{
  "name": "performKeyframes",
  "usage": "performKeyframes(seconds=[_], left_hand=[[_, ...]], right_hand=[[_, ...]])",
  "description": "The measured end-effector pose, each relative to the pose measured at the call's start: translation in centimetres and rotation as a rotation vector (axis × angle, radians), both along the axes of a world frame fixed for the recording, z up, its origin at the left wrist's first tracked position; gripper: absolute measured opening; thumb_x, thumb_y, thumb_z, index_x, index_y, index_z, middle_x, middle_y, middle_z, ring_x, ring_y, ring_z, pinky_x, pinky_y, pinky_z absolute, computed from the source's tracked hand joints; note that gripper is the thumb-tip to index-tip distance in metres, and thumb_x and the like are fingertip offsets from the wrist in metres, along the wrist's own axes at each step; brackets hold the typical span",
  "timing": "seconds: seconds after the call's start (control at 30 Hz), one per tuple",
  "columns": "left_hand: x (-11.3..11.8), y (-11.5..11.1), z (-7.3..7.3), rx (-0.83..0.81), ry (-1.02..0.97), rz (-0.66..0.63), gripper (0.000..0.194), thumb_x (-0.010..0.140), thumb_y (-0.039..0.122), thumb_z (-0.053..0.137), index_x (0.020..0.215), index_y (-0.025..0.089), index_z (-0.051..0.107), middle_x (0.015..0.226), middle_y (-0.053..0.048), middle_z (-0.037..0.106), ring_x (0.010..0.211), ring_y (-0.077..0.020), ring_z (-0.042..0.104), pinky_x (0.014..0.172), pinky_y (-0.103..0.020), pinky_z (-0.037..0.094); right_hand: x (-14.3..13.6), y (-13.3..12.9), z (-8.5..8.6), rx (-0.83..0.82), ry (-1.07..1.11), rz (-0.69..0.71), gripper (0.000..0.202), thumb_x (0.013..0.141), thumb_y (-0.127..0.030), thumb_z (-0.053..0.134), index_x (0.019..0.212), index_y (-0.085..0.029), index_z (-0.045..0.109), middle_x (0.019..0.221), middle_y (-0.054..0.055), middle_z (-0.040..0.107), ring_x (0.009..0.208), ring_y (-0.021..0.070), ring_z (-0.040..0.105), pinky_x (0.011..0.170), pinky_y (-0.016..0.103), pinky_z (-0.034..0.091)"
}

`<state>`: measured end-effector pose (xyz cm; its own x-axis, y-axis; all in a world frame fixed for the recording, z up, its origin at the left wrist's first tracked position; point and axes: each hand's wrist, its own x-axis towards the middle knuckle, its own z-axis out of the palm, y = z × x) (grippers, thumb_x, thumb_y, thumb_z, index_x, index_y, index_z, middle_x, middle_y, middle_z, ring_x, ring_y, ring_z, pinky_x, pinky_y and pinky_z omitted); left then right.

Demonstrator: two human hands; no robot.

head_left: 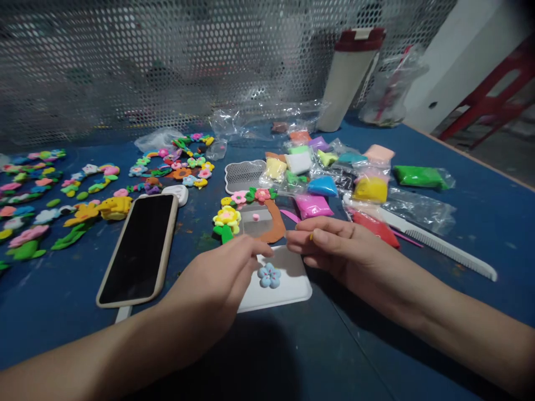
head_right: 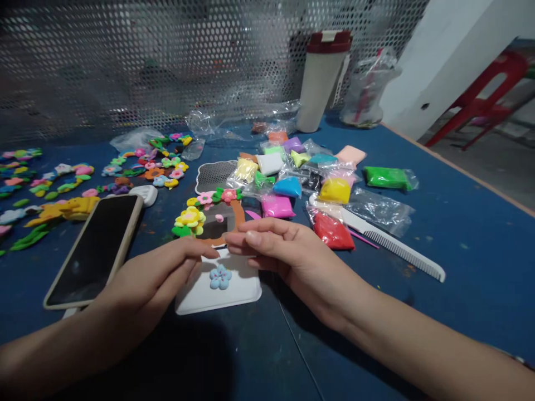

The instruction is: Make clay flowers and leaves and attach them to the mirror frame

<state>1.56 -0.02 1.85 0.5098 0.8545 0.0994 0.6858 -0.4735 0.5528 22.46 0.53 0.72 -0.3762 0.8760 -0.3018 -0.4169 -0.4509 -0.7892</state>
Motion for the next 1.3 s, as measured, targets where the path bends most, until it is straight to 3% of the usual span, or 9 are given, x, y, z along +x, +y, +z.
performKeyframes(seconds=[0.3, 0.4, 0.57, 0.73, 0.9, 1.13, 1.3], left_hand=[[-0.1, 0.6, -0.1, 0.074, 0.124, -0.120, 0.030, 0.086, 0.009, 0.033, 0.100, 0.021, 0.056, 0.095, 0.000, 0.066, 0.089, -0.0163, 0.063, 0.076, -0.026, 0.047], [-0.4, 0.5, -0.3, 0.138, 0.174, -0.179, 0.032, 0.087, 0.010, 0.032, 0.106, 0.021, 0.055, 0.097, -0.001, 0.066, 0.090, -0.0184, 0.063, 0.075, -0.029, 0.048], [-0.7, 0.4, -0.3, 0.310, 0.161, -0.226, 0.032, 0.088, 0.009, 0.032, 0.111, 0.019, 0.052, 0.096, -0.003, 0.066, 0.087, -0.0169, 0.063, 0.073, -0.026, 0.047], [-0.8, 0.5, -0.2, 0.213, 0.154, -0.219, 0.023, 0.093, 0.027, 0.040, 0.112, 0.020, 0.049, 0.098, -0.002, 0.065, 0.087, -0.0180, 0.063, 0.071, -0.027, 0.048], [-1.0, 0.8, -0.4, 0.157, 0.259, -0.292, 0.051, 0.081, 0.049, 0.058, 0.123, 0.023, 0.045, 0.105, -0.006, 0.063, 0.095, -0.0239, 0.063, 0.072, -0.032, 0.051], [-0.8, 0.7, -1.0, 0.117, 0.298, -0.234, 0.041, 0.086, 0.039, 0.055, 0.122, 0.021, 0.051, 0.115, -0.009, 0.062, 0.107, -0.0282, 0.059, 0.080, -0.041, 0.052], [-0.9, 0.8, -1.3, 0.159, 0.245, -0.222, 0.028, 0.088, 0.036, 0.052, 0.111, 0.021, 0.057, 0.102, -0.006, 0.065, 0.095, -0.0236, 0.063, 0.074, -0.034, 0.053]], right_hand=[[0.4, -0.1, -0.3, 0.120, 0.282, 0.124, 0.023, 0.077, -0.031, 0.071, 0.099, -0.026, 0.068, 0.102, -0.002, 0.071, 0.096, 0.0098, 0.064, 0.081, 0.017, 0.049], [0.4, -0.1, -0.5, 0.144, 0.348, 0.164, 0.030, 0.075, -0.029, 0.074, 0.103, -0.023, 0.067, 0.097, 0.000, 0.069, 0.091, 0.0095, 0.063, 0.079, 0.018, 0.048], [0.2, 0.0, -0.8, 0.167, 0.344, 0.192, 0.021, 0.077, -0.024, 0.071, 0.096, -0.018, 0.067, 0.080, -0.001, 0.064, 0.077, 0.0072, 0.059, 0.075, 0.018, 0.045], [0.0, -0.2, -0.8, 0.173, 0.319, 0.172, 0.016, 0.076, -0.021, 0.071, 0.091, -0.017, 0.067, 0.072, -0.003, 0.057, 0.071, 0.0074, 0.053, 0.070, 0.019, 0.041], [-0.1, -0.2, -0.6, 0.155, 0.273, 0.150, 0.030, 0.067, -0.037, 0.078, 0.088, -0.018, 0.068, 0.066, -0.004, 0.051, 0.066, 0.0081, 0.048, 0.066, 0.019, 0.038], [-0.1, -0.3, -0.4, 0.131, 0.231, 0.131, 0.028, 0.065, -0.036, 0.079, 0.083, -0.019, 0.067, 0.065, -0.004, 0.051, 0.066, 0.0089, 0.048, 0.066, 0.020, 0.038], [-0.1, -0.2, -0.4, 0.135, 0.194, 0.116, 0.027, 0.067, -0.032, 0.078, 0.087, -0.018, 0.067, 0.073, -0.003, 0.058, 0.070, 0.0081, 0.051, 0.069, 0.020, 0.039]])
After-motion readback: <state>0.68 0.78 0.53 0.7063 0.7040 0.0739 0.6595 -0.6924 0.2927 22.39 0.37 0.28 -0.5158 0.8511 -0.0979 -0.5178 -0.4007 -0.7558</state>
